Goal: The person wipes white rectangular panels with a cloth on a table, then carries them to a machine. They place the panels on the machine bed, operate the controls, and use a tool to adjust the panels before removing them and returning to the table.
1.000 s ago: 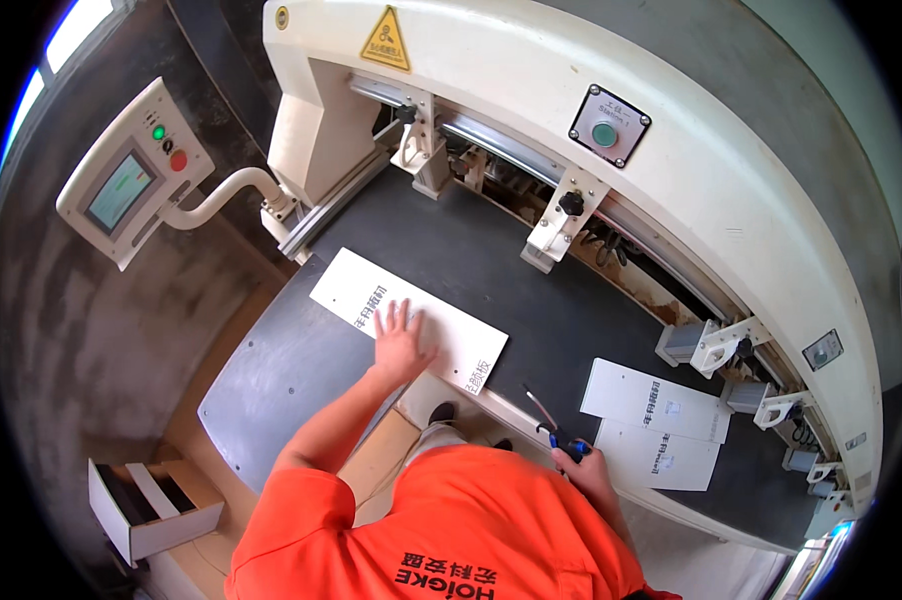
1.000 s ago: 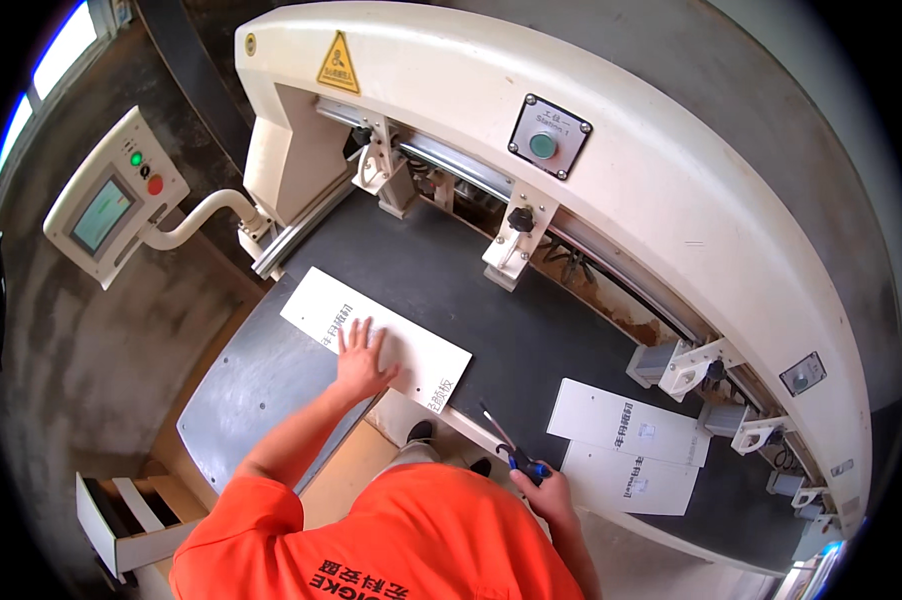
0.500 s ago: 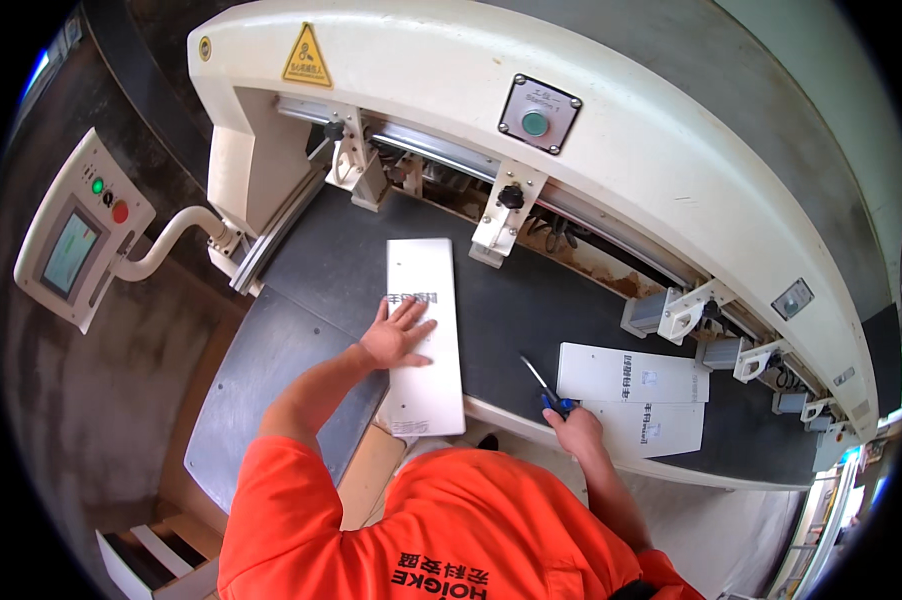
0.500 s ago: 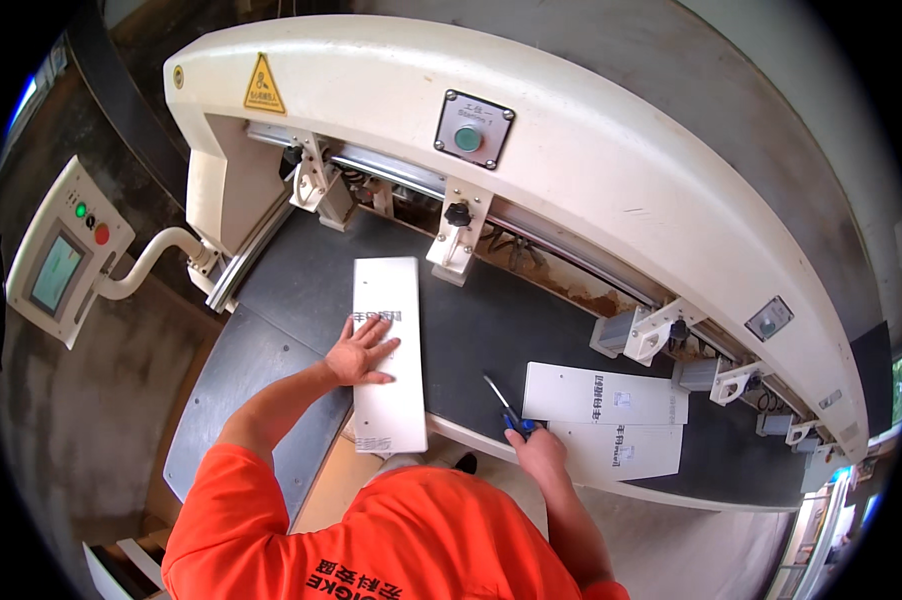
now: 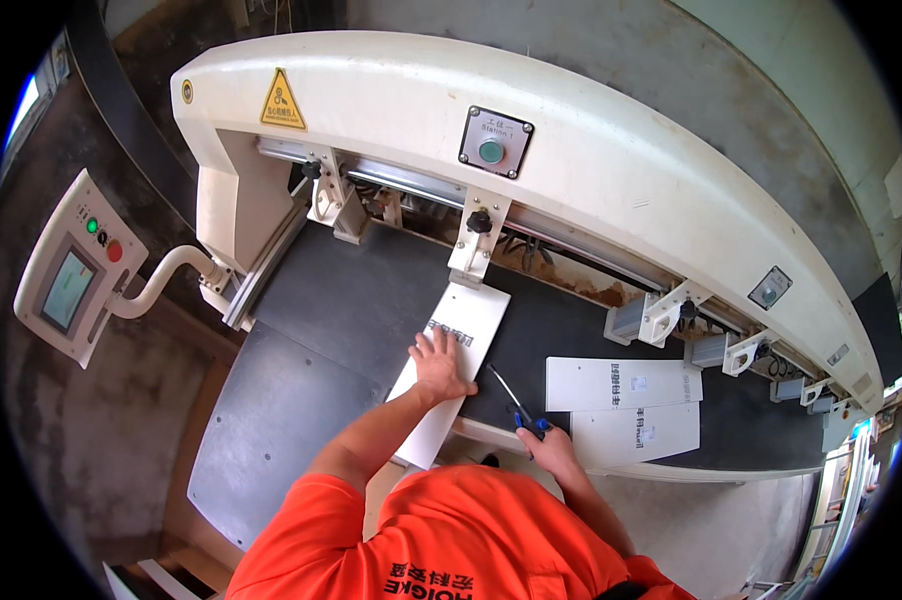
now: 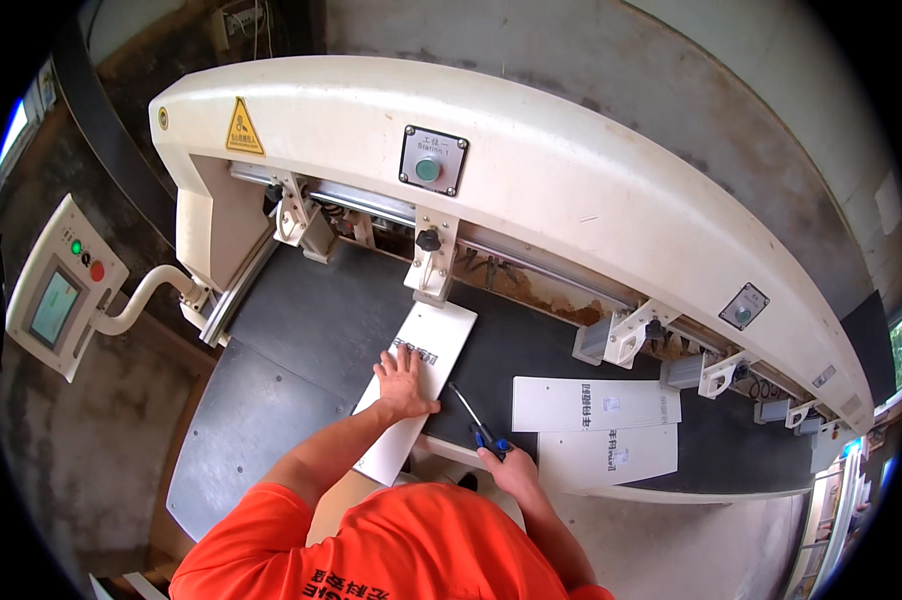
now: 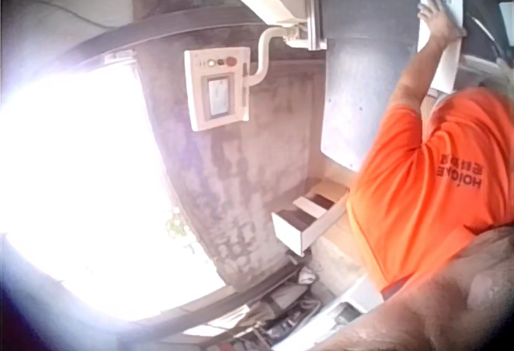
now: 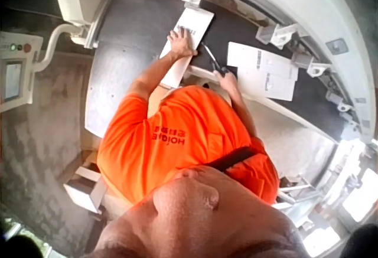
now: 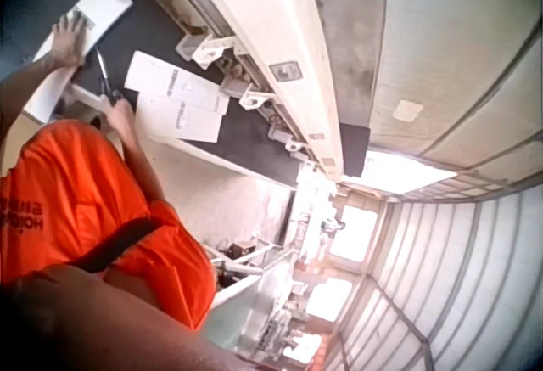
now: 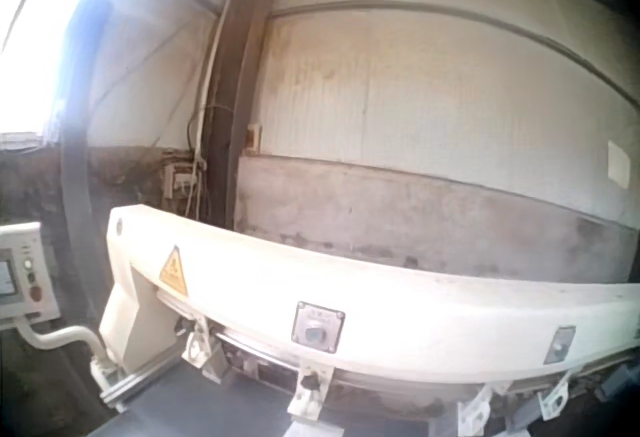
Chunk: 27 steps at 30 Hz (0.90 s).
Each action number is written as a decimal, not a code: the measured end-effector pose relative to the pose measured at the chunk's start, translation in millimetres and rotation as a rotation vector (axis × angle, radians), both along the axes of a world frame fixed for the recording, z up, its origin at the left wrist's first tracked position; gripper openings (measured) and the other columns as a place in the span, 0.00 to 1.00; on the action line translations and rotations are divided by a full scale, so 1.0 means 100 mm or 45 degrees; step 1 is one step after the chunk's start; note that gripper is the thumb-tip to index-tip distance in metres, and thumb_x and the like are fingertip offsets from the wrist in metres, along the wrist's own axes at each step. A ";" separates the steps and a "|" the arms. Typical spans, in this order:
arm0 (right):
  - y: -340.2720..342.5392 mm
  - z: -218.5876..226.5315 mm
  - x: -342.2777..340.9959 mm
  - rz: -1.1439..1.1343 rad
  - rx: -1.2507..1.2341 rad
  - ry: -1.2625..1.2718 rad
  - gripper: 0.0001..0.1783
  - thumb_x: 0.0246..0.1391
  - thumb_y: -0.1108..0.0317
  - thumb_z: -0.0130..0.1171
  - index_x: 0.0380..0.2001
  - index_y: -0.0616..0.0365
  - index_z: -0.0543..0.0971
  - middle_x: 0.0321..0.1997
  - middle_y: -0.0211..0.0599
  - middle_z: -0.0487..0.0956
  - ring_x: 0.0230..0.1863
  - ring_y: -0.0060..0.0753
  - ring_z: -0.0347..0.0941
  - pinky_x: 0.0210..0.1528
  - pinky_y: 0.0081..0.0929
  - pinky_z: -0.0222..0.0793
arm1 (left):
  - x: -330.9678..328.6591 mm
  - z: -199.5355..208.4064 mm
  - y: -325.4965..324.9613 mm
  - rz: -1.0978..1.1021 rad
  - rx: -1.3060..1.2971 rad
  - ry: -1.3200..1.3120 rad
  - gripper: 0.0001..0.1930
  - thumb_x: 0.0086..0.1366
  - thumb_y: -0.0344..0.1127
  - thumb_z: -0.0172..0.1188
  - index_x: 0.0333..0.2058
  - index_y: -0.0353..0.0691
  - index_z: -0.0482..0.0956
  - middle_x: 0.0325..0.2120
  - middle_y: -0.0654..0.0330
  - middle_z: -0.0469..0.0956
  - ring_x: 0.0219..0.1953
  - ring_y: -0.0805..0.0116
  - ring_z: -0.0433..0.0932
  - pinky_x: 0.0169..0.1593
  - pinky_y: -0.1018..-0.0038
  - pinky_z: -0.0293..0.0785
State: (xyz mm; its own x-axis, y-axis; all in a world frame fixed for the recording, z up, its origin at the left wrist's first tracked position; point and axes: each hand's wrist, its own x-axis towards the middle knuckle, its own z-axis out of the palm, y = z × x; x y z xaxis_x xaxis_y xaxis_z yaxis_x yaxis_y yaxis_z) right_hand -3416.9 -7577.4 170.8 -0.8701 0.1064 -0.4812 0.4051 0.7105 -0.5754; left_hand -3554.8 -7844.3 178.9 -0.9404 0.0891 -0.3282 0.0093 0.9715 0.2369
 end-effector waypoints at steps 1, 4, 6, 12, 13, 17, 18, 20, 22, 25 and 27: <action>-0.01 0.02 -0.01 -0.038 -0.042 -0.009 0.24 0.60 0.46 0.66 0.35 0.59 0.84 0.25 0.34 0.83 0.27 0.31 0.80 0.34 0.33 0.75 | -0.03 0.04 -0.01 -0.060 0.058 -0.018 0.66 0.41 0.62 0.75 0.75 0.37 0.53 0.75 0.40 0.49 0.74 0.26 0.48 0.71 0.39 0.51; -0.04 0.06 0.04 -0.136 -0.159 -0.015 0.26 0.58 0.42 0.66 0.40 0.57 0.85 0.28 0.34 0.85 0.27 0.30 0.82 0.35 0.32 0.77 | -0.32 0.16 -0.08 -0.105 0.388 -0.010 0.62 0.41 0.58 0.74 0.72 0.37 0.58 0.73 0.40 0.53 0.73 0.34 0.53 0.71 0.41 0.55; -0.03 0.05 0.01 -0.120 -0.181 0.006 0.27 0.58 0.42 0.65 0.39 0.58 0.85 0.28 0.35 0.85 0.28 0.32 0.82 0.36 0.33 0.77 | -0.52 0.17 0.00 -0.053 0.357 0.054 0.58 0.42 0.58 0.75 0.71 0.41 0.62 0.72 0.41 0.55 0.72 0.40 0.56 0.70 0.41 0.56; -0.02 0.06 0.00 -0.169 -0.155 0.109 0.30 0.57 0.40 0.65 0.40 0.60 0.85 0.31 0.46 0.85 0.36 0.48 0.83 0.41 0.40 0.76 | -0.50 0.01 0.10 -0.068 0.001 -0.020 0.63 0.46 0.65 0.74 0.77 0.52 0.51 0.77 0.39 0.37 0.77 0.28 0.34 0.68 0.23 0.38; -0.05 0.10 0.00 -0.193 -0.161 0.091 0.30 0.57 0.40 0.65 0.41 0.60 0.85 0.31 0.47 0.85 0.37 0.49 0.84 0.41 0.40 0.76 | -0.50 0.09 0.11 -0.020 0.010 -0.011 0.63 0.46 0.65 0.74 0.77 0.54 0.52 0.77 0.39 0.37 0.77 0.27 0.34 0.68 0.23 0.40; -0.09 0.17 0.02 -0.177 -0.144 0.022 0.31 0.57 0.39 0.65 0.45 0.59 0.85 0.32 0.46 0.85 0.37 0.49 0.84 0.42 0.39 0.76 | -0.49 -0.07 0.05 -0.013 0.021 0.013 0.61 0.44 0.65 0.75 0.76 0.59 0.55 0.77 0.38 0.39 0.76 0.24 0.37 0.67 0.26 0.45; -0.06 0.12 0.06 -0.198 -0.161 0.063 0.26 0.58 0.43 0.65 0.41 0.59 0.84 0.30 0.41 0.84 0.34 0.41 0.82 0.39 0.36 0.75 | -0.47 -0.06 0.07 -0.072 0.020 0.011 0.61 0.44 0.65 0.75 0.76 0.60 0.55 0.77 0.39 0.40 0.75 0.23 0.39 0.67 0.26 0.46; -0.02 -0.07 0.10 -0.226 -0.209 0.160 0.19 0.61 0.52 0.66 0.35 0.60 0.84 0.26 0.31 0.83 0.28 0.25 0.78 0.32 0.30 0.73 | -0.51 0.03 0.00 -0.297 -0.005 0.003 0.61 0.43 0.63 0.75 0.75 0.61 0.56 0.77 0.40 0.44 0.75 0.23 0.42 0.67 0.28 0.49; -0.06 0.07 0.04 -0.194 -0.177 0.031 0.26 0.58 0.43 0.65 0.42 0.58 0.85 0.31 0.42 0.85 0.36 0.41 0.82 0.40 0.36 0.75 | -0.59 0.07 -0.23 -0.649 0.030 -0.032 0.61 0.41 0.58 0.78 0.75 0.64 0.57 0.77 0.43 0.44 0.76 0.27 0.41 0.72 0.31 0.44; -0.06 0.07 0.03 -0.170 -0.107 -0.013 0.31 0.57 0.38 0.65 0.45 0.57 0.85 0.34 0.46 0.86 0.40 0.47 0.84 0.44 0.39 0.77 | -0.78 -0.01 -0.67 -0.901 -0.160 0.067 0.53 0.48 0.48 0.75 0.74 0.60 0.60 0.76 0.47 0.48 0.77 0.34 0.45 0.73 0.34 0.44; -0.12 0.09 -0.02 -0.161 -0.110 0.014 0.31 0.57 0.38 0.65 0.45 0.57 0.85 0.34 0.47 0.86 0.40 0.47 0.84 0.45 0.39 0.77 | -0.92 -0.14 -0.84 -0.666 -0.238 0.141 0.42 0.55 0.40 0.68 0.70 0.55 0.65 0.73 0.50 0.55 0.74 0.37 0.54 0.69 0.41 0.59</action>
State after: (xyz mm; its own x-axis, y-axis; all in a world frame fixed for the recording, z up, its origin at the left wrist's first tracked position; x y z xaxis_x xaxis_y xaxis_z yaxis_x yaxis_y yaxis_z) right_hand -3418.5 -7589.1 180.2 -0.8577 0.1737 -0.4839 0.4814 0.6020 -0.6371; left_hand -3647.1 -7928.2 164.5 -0.8162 0.5025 -0.2851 0.5159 0.8560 0.0318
